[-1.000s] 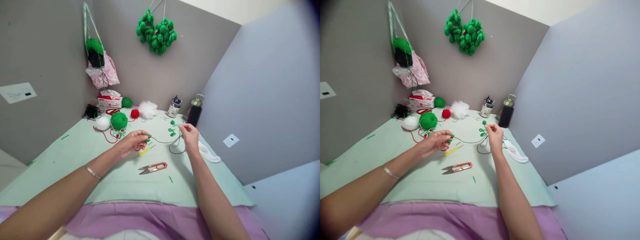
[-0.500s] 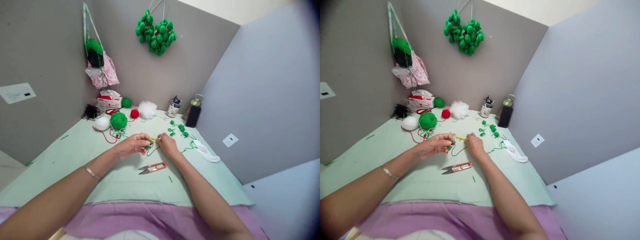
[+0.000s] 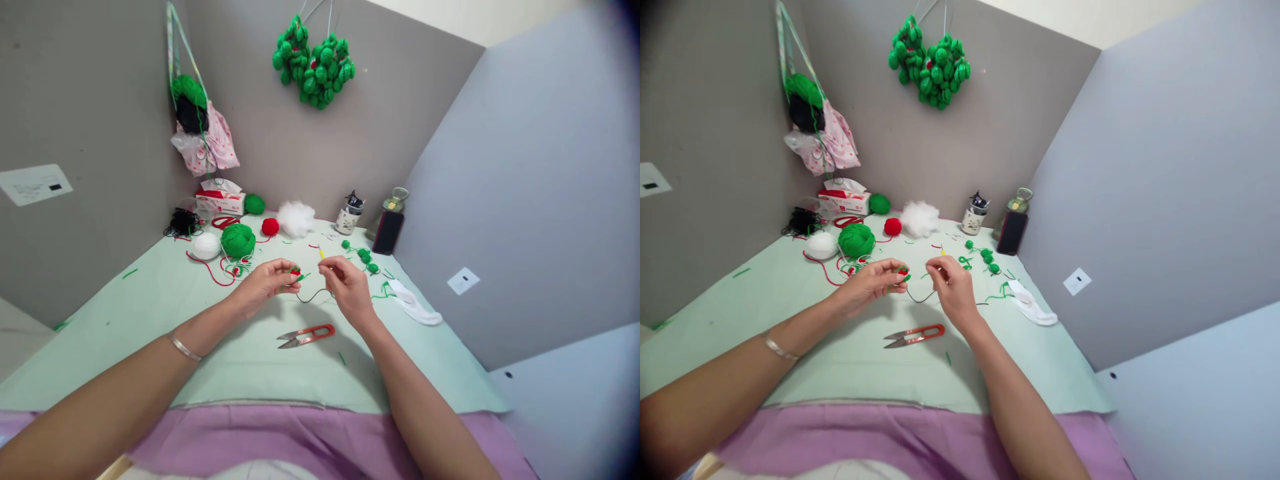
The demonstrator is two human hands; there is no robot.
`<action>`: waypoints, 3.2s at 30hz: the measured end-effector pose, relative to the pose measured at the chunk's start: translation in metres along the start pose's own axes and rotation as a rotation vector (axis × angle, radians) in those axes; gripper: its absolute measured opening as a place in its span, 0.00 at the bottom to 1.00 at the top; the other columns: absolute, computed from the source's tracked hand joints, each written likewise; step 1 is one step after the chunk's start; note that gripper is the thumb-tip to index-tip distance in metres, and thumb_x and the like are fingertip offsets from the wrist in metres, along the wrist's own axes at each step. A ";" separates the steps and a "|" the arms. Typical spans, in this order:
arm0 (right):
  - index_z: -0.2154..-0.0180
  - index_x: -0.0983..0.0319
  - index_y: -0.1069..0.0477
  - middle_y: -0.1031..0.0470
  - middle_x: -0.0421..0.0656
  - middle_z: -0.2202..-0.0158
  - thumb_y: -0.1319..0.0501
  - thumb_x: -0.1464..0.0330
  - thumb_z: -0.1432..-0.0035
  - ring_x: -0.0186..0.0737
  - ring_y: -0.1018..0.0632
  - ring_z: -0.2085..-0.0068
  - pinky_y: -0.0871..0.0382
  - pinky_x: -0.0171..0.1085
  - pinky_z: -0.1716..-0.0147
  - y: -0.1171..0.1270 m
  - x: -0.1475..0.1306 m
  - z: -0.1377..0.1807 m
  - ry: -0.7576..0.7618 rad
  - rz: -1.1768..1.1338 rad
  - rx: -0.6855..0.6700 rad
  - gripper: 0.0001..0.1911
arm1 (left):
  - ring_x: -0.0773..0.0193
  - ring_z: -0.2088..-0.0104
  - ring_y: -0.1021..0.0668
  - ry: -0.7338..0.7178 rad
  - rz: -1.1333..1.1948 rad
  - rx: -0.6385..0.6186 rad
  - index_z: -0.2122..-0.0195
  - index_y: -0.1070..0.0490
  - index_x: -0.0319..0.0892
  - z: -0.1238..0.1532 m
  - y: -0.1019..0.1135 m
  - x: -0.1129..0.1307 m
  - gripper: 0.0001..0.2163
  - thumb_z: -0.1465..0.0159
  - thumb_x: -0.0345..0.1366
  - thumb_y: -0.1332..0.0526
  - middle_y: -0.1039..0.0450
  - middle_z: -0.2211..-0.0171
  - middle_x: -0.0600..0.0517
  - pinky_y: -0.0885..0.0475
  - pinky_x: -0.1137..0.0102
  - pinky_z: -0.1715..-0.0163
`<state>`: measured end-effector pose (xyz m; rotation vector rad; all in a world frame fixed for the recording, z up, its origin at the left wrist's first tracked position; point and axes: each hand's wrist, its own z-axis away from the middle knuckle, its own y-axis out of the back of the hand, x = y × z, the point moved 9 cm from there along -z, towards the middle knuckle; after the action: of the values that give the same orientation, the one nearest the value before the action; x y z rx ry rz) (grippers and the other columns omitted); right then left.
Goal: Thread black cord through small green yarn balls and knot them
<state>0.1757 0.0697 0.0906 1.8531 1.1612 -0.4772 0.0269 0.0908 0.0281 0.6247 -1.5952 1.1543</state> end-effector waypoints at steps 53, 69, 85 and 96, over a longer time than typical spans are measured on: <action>0.68 0.60 0.24 0.31 0.40 0.75 0.41 0.63 0.41 0.33 0.36 0.75 0.41 0.34 0.75 -0.023 0.000 0.010 -0.116 -0.090 -0.132 0.09 | 0.65 0.66 0.24 -0.182 -0.296 0.064 0.63 0.29 0.41 -0.003 0.013 0.013 0.11 0.44 0.40 0.33 0.28 0.67 0.53 0.30 0.68 0.60; 0.68 0.60 0.26 0.39 0.35 0.82 0.42 0.63 0.41 0.31 0.39 0.78 0.45 0.32 0.77 -0.034 0.010 0.017 -0.195 -0.047 -0.177 0.09 | 0.64 0.67 0.24 -0.162 -0.385 0.110 0.64 0.30 0.41 -0.001 0.014 0.013 0.11 0.45 0.40 0.33 0.28 0.69 0.53 0.32 0.70 0.66; 0.72 0.62 0.28 0.35 0.35 0.82 0.41 0.66 0.45 0.31 0.34 0.79 0.44 0.31 0.79 -0.047 0.026 0.019 -0.321 -0.135 -0.154 0.08 | 0.65 0.65 0.26 -0.525 -0.770 0.148 0.67 0.30 0.42 0.015 -0.007 0.024 0.01 0.40 0.31 0.39 0.31 0.67 0.53 0.29 0.68 0.61; 0.71 0.62 0.31 0.32 0.37 0.76 0.40 0.63 0.43 0.30 0.32 0.75 0.39 0.31 0.74 -0.048 0.015 0.015 -0.308 -0.354 -0.282 0.09 | 0.64 0.60 0.27 -0.710 -0.709 0.202 0.64 0.32 0.42 0.026 -0.007 0.044 0.03 0.39 0.28 0.41 0.33 0.64 0.52 0.28 0.66 0.57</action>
<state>0.1440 0.0742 0.0495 1.2854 1.2717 -0.7292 0.0070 0.0711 0.0714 1.7127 -1.5934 0.5683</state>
